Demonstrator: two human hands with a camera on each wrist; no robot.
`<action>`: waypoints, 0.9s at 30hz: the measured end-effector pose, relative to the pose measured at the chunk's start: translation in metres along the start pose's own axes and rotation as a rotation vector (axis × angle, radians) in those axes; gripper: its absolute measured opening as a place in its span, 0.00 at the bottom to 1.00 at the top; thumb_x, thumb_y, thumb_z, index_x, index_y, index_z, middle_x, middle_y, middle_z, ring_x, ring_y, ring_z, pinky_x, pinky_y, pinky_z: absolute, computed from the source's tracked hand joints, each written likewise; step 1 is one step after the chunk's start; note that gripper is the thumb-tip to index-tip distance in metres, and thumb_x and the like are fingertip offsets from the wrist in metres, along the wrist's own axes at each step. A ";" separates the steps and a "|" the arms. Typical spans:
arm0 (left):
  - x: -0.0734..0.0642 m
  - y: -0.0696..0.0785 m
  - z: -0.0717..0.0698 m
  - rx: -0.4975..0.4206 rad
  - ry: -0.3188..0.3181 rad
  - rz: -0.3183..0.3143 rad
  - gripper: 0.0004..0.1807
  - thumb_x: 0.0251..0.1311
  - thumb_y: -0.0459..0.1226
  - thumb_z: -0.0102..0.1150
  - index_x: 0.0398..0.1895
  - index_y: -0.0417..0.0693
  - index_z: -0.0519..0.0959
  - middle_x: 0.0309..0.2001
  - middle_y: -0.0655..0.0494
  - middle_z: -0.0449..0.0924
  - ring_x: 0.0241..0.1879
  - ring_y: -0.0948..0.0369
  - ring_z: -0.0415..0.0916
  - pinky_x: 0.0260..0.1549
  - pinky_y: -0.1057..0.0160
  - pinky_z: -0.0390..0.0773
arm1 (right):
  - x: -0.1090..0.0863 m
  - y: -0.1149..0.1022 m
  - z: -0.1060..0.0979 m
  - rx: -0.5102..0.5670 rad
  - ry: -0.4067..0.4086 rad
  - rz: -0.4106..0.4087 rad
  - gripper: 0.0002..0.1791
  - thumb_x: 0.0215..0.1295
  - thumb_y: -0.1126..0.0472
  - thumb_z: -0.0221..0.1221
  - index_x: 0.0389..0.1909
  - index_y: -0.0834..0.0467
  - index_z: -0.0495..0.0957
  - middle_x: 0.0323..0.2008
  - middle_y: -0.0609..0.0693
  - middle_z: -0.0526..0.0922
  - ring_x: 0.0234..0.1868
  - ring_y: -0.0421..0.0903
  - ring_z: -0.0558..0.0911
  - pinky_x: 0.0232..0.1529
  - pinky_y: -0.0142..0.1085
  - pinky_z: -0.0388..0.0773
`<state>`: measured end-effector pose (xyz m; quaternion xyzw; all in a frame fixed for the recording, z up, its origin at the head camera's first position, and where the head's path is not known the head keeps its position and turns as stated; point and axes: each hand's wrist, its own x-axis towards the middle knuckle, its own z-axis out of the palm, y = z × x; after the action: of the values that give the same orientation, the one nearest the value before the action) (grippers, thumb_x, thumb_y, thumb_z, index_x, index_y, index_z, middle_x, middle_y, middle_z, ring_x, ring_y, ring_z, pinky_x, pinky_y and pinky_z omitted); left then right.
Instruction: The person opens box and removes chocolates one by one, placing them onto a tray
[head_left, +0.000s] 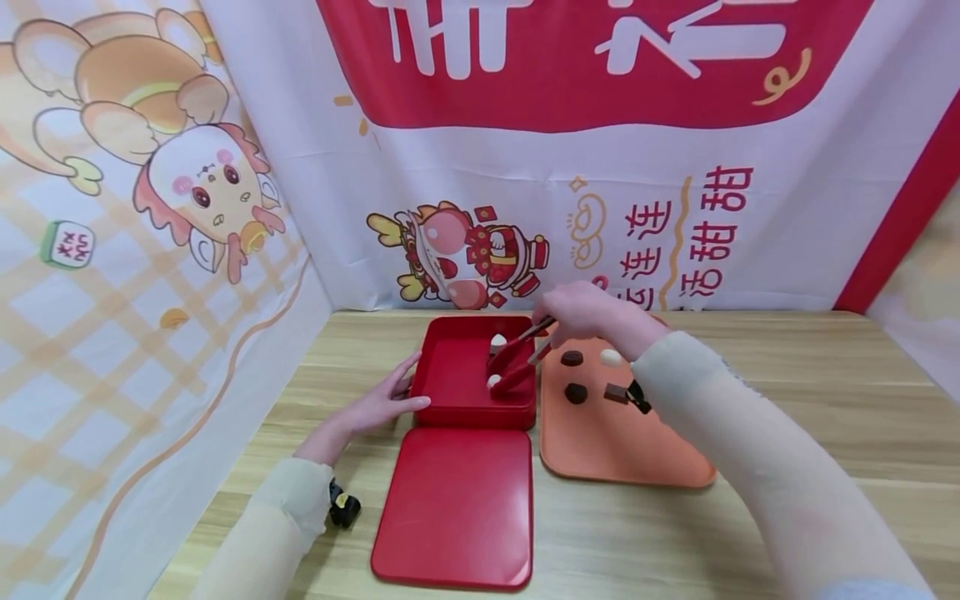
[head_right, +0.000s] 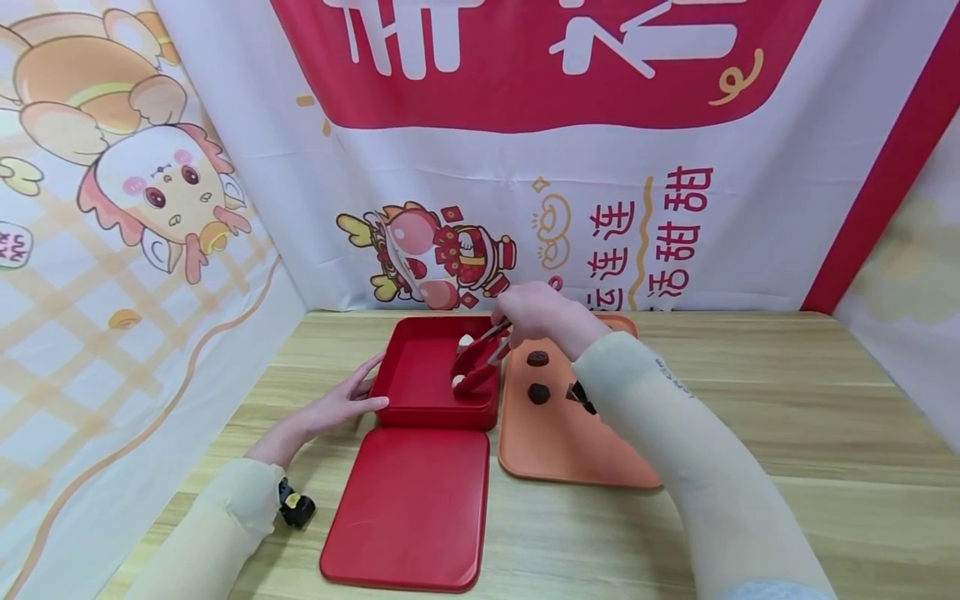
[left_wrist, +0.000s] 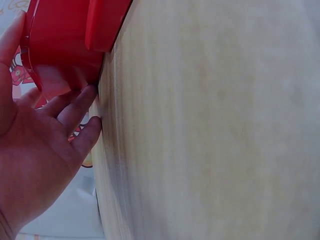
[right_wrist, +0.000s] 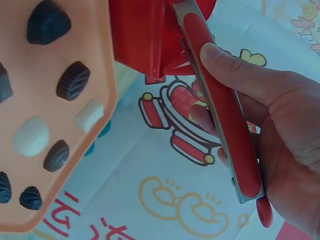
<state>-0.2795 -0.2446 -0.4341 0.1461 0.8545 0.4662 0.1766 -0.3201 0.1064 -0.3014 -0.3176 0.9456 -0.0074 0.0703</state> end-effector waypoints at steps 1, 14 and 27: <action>0.000 0.000 0.000 0.000 0.000 -0.002 0.49 0.64 0.47 0.61 0.79 0.63 0.39 0.74 0.39 0.48 0.72 0.42 0.49 0.65 0.41 0.56 | 0.000 0.001 0.001 0.001 0.002 0.000 0.19 0.53 0.57 0.73 0.47 0.53 0.85 0.41 0.47 0.84 0.42 0.46 0.79 0.46 0.42 0.76; 0.001 0.000 0.001 -0.004 -0.004 0.016 0.49 0.64 0.46 0.61 0.79 0.61 0.39 0.74 0.37 0.49 0.71 0.41 0.50 0.65 0.41 0.56 | -0.011 0.013 0.009 0.024 0.058 -0.037 0.22 0.55 0.56 0.72 0.51 0.52 0.84 0.44 0.48 0.82 0.45 0.47 0.78 0.48 0.44 0.75; 0.000 -0.002 0.000 -0.010 -0.012 0.009 0.48 0.65 0.46 0.60 0.79 0.64 0.39 0.74 0.38 0.47 0.72 0.41 0.48 0.65 0.40 0.55 | -0.055 0.031 -0.012 0.173 0.195 -0.053 0.24 0.57 0.58 0.70 0.56 0.53 0.81 0.40 0.47 0.86 0.26 0.40 0.78 0.29 0.37 0.75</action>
<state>-0.2795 -0.2456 -0.4358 0.1519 0.8505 0.4702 0.1803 -0.2968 0.1634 -0.2847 -0.3330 0.9351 -0.1214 0.0051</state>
